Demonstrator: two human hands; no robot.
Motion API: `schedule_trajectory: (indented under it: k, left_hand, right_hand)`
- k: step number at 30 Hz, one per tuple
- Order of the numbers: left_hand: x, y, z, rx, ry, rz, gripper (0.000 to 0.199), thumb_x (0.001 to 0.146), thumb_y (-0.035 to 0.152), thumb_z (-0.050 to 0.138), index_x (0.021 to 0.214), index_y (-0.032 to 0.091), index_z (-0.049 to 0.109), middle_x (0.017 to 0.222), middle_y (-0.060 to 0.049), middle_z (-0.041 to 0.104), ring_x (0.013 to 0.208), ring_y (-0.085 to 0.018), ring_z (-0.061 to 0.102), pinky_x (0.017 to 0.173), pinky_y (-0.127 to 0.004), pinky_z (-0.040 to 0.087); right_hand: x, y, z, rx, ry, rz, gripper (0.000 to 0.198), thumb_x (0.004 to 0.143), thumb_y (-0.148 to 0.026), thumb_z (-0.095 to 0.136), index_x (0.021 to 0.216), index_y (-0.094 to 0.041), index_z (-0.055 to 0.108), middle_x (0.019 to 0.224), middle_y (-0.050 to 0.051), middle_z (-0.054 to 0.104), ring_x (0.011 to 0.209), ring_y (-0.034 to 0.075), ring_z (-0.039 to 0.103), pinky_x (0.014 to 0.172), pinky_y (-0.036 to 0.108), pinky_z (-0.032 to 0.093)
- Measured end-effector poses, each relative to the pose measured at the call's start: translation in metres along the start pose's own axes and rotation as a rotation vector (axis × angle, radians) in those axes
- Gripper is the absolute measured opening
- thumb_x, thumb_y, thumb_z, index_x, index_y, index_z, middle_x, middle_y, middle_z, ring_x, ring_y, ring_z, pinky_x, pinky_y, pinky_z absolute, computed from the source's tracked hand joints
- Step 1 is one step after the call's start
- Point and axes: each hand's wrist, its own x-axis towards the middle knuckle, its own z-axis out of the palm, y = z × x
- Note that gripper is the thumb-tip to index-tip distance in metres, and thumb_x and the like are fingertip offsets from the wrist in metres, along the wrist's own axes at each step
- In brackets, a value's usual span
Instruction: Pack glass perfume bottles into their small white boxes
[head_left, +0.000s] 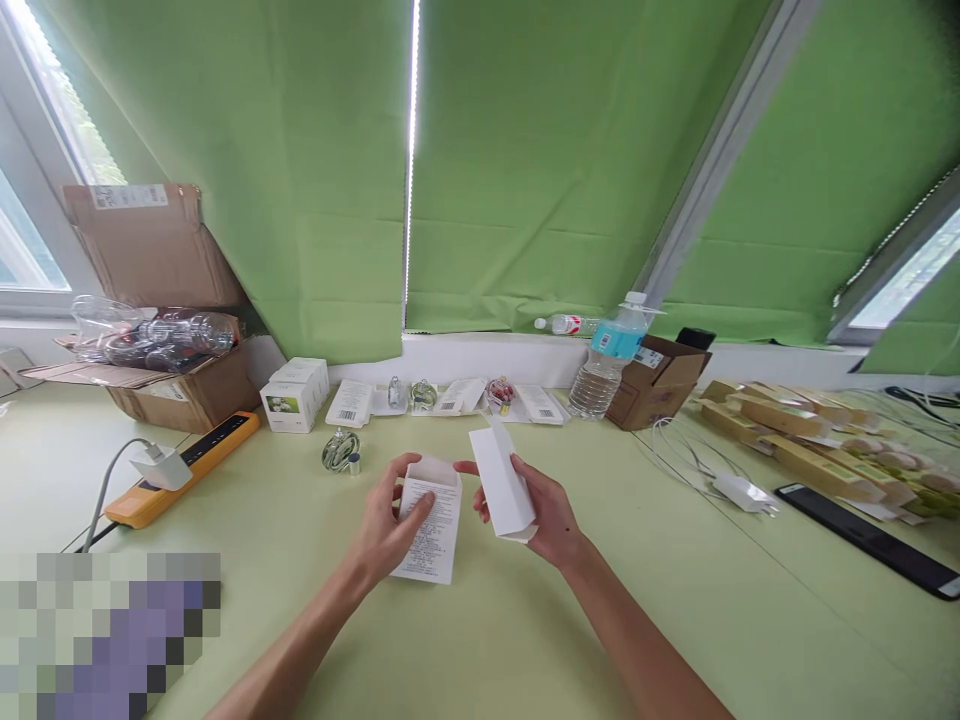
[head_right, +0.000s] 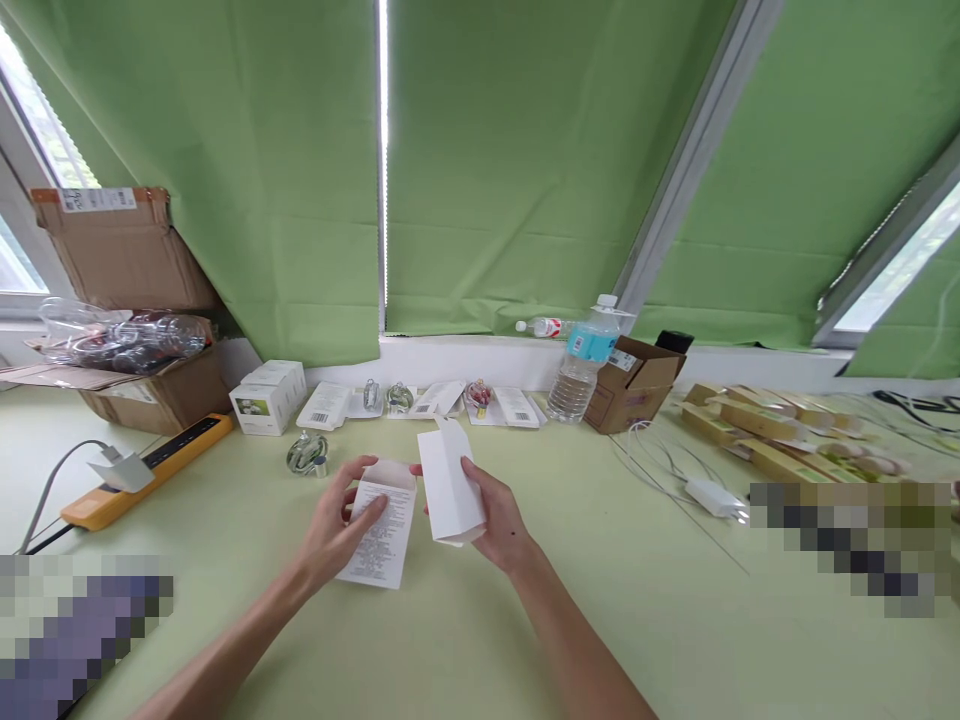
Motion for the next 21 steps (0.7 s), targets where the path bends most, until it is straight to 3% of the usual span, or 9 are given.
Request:
schedule_trajectory:
  k: [8,21]
  left_hand:
    - [0.000,-0.001,0.000,0.004,-0.012,0.031,0.042,0.085,0.040,0.060,0.123,0.028,0.046,0.114,-0.006,0.060,0.082,-0.019,0.066,0.057,-0.025,0.052]
    - [0.004,-0.008,0.001,-0.035,0.064,0.052,0.047,0.081,0.036,0.068,0.115,0.028,0.037,0.107,-0.003,0.060,0.081,-0.018,0.068,0.059,-0.024,0.052]
  right_hand:
    - [0.001,0.002,-0.003,0.106,-0.058,-0.019,0.056,0.089,-0.051,0.043,0.133,-0.018,0.055,0.121,0.013,0.067,0.086,0.028,0.068,0.069,0.035,0.052]
    - [0.015,0.016,-0.014,0.146,0.097,0.025,0.047,0.089,-0.053,0.049,0.117,-0.016,0.060,0.104,0.014,0.071,0.094,0.029,0.068,0.083,0.042,0.054]
